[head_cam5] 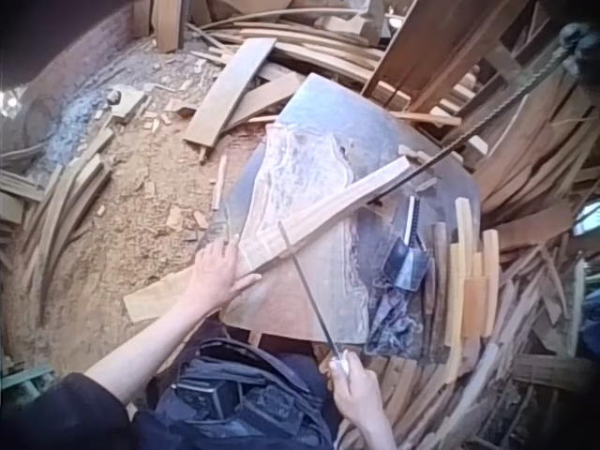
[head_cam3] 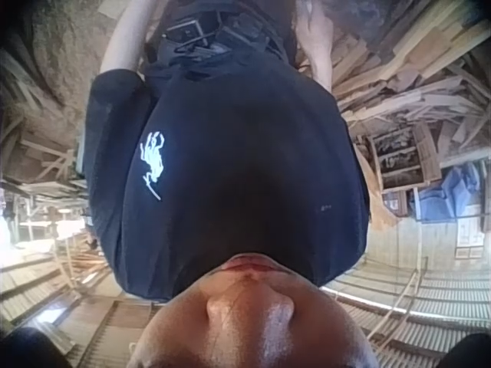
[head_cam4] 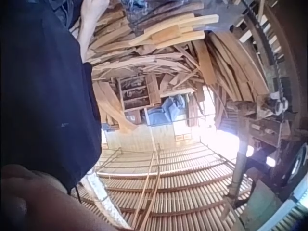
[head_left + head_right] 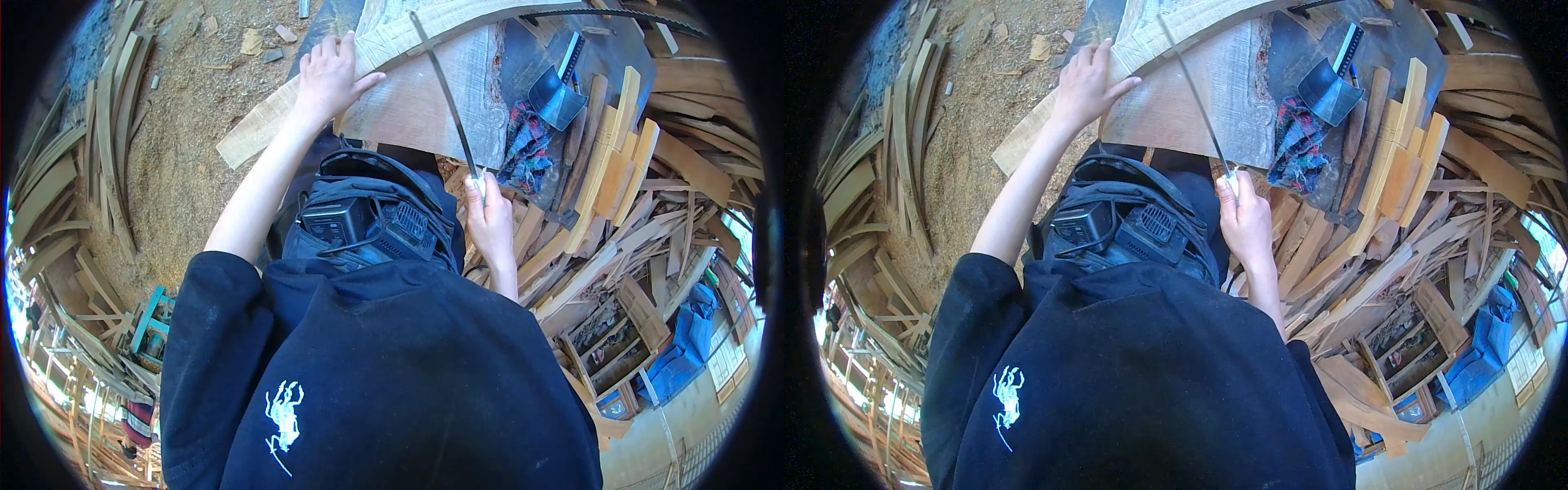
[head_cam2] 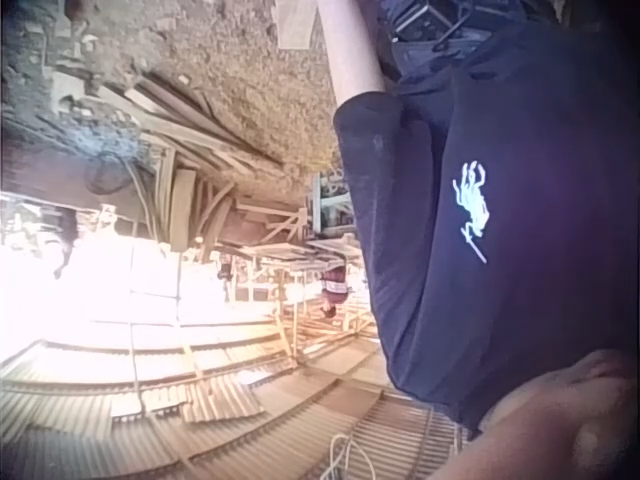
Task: Manually saw a piece of wood using a hand saw.
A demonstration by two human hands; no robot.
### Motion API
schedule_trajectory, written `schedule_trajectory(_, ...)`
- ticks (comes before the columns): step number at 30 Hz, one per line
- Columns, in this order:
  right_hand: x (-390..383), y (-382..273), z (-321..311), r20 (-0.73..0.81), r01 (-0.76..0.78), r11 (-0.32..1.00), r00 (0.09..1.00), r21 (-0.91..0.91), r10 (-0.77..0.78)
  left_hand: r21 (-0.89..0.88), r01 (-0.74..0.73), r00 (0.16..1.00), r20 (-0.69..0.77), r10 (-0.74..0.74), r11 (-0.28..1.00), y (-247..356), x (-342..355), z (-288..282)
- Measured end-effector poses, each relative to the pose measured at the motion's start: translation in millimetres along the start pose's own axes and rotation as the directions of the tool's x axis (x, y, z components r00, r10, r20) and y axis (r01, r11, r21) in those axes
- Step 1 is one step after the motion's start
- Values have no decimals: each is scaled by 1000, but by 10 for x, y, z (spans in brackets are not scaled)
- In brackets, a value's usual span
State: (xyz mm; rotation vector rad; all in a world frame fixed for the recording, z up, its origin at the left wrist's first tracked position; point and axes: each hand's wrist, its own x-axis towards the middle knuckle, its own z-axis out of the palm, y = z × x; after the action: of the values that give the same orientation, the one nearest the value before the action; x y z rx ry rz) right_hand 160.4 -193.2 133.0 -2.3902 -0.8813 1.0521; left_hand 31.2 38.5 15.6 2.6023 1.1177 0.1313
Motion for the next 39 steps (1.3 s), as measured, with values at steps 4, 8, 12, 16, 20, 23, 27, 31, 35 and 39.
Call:
schedule_trajectory(4, 69, 123, 129, 22, 75, 997, 997, -12, -74, 14, 8, 999, 43, -9, 1000, 22, -21, 44)
schedule_trajectory(8, 166, 227, 207, -148, 164, 983, 973, -87, -176, -78, 9, 1000, -7, -10, 997, -74, 8, 110)
schedule_trajectory(12, 225, 271, 213, -292, 273, 941, 900, -200, -324, -279, 9, 994, 110, 22, 960, -203, 76, 50)
schedule_trajectory(16, 207, 129, 145, -151, 82, 995, 985, -52, -89, -375, 12, 987, 154, 50, 927, -261, 125, 17)
schedule_trajectory(20, 225, 129, 185, -150, 127, 987, 979, -95, -140, -254, 88, 960, 278, -15, 963, -129, 91, -64)
schedule_trajectory(23, 239, 73, 192, -166, 102, 993, 980, -54, -110, 164, -34, 994, 106, 17, 986, 9, -12, -7)
schedule_trajectory(27, 277, 125, 247, -244, 81, 997, 966, -9, -81, 167, 7, 999, 43, -14, 986, 82, -56, 74)
schedule_trajectory(31, 311, 136, 252, -279, 33, 999, 960, 30, -23, 149, -19, 999, -25, 23, 989, 113, -96, -7)
schedule_trajectory(35, 335, 115, 243, -271, 40, 996, 963, 74, -18, 238, -50, 987, -139, 85, 970, 144, -70, -123)
schedule_trajectory(39, 341, 4, 228, -213, 57, 996, 976, 75, -39, 242, 3, 986, -162, 38, 970, 121, -20, -86)
